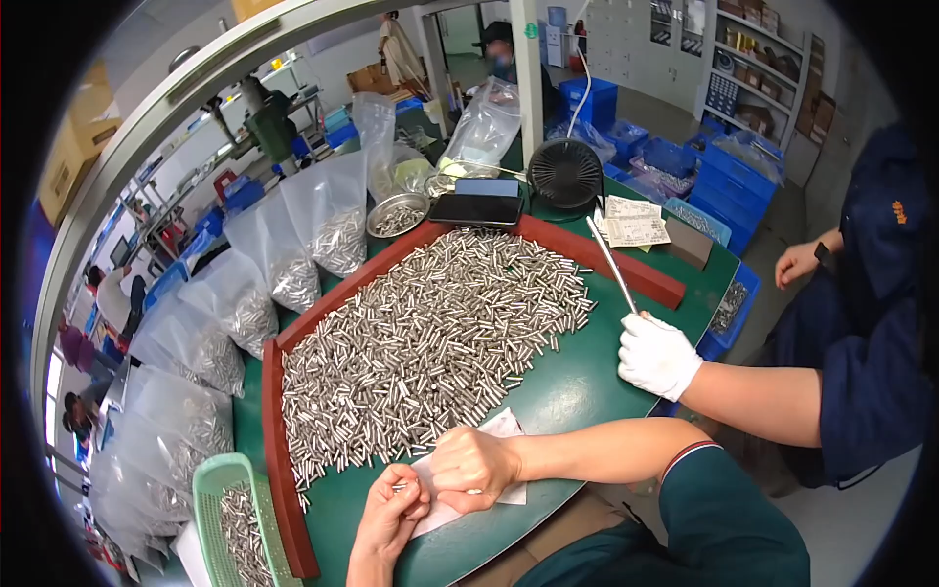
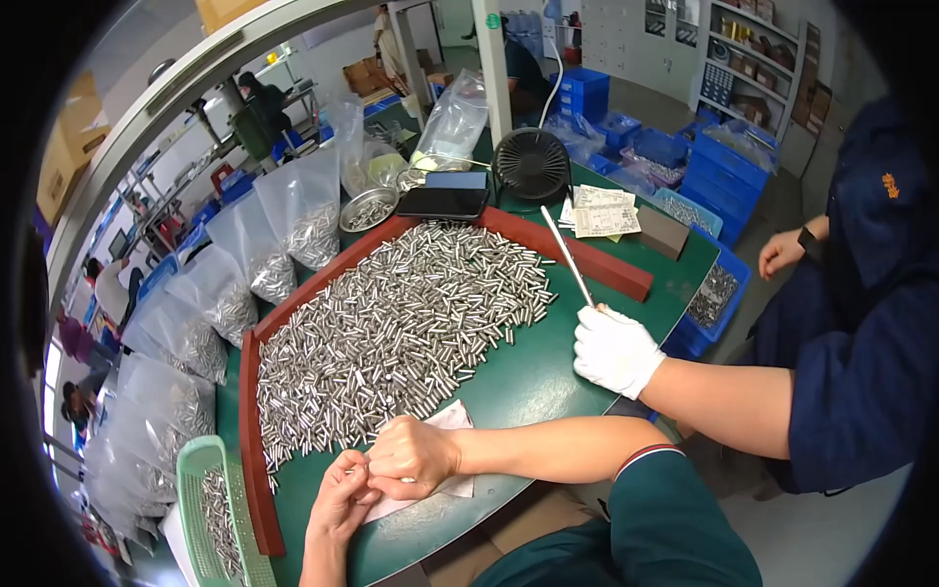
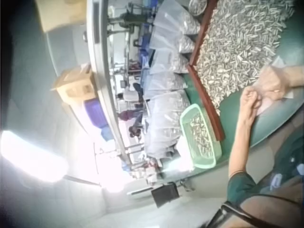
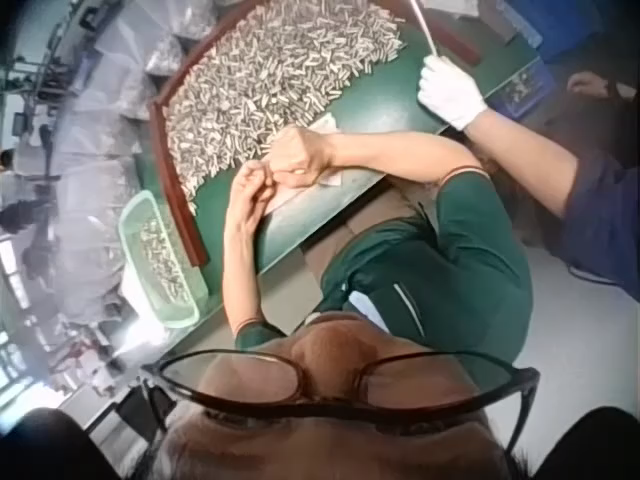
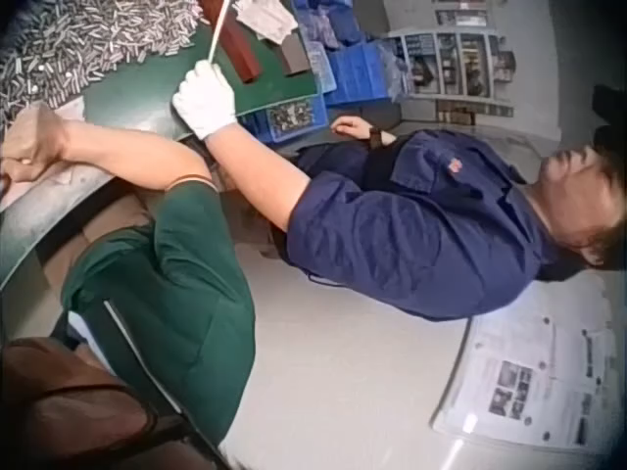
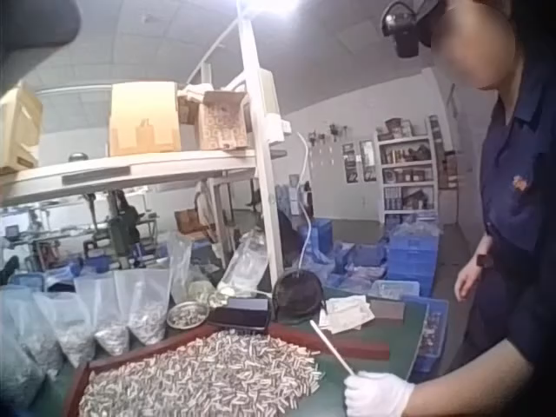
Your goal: Inspecting and sorting small cylindrical metal parts on a workbench in a manufacturing setting.
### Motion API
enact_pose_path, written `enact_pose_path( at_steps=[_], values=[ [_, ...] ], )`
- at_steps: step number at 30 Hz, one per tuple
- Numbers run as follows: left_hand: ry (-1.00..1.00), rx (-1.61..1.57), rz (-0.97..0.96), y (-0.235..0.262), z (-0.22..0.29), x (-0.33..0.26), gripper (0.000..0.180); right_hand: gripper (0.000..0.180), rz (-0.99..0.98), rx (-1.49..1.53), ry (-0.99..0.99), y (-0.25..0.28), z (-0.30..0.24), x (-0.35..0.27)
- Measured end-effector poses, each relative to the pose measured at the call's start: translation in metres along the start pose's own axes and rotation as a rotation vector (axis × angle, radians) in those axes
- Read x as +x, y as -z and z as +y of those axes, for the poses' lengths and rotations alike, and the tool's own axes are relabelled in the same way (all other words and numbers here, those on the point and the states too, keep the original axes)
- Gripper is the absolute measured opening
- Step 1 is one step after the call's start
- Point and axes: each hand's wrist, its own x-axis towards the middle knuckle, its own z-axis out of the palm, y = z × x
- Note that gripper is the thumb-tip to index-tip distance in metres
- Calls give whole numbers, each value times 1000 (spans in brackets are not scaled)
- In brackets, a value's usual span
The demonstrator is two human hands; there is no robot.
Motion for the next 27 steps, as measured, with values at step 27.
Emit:
enact_pose_path(
  at_steps=[27],
  values=[
    [8,-63,-85,6,2,2,14,22,91,-257,116,6,12,7]
  ],
)
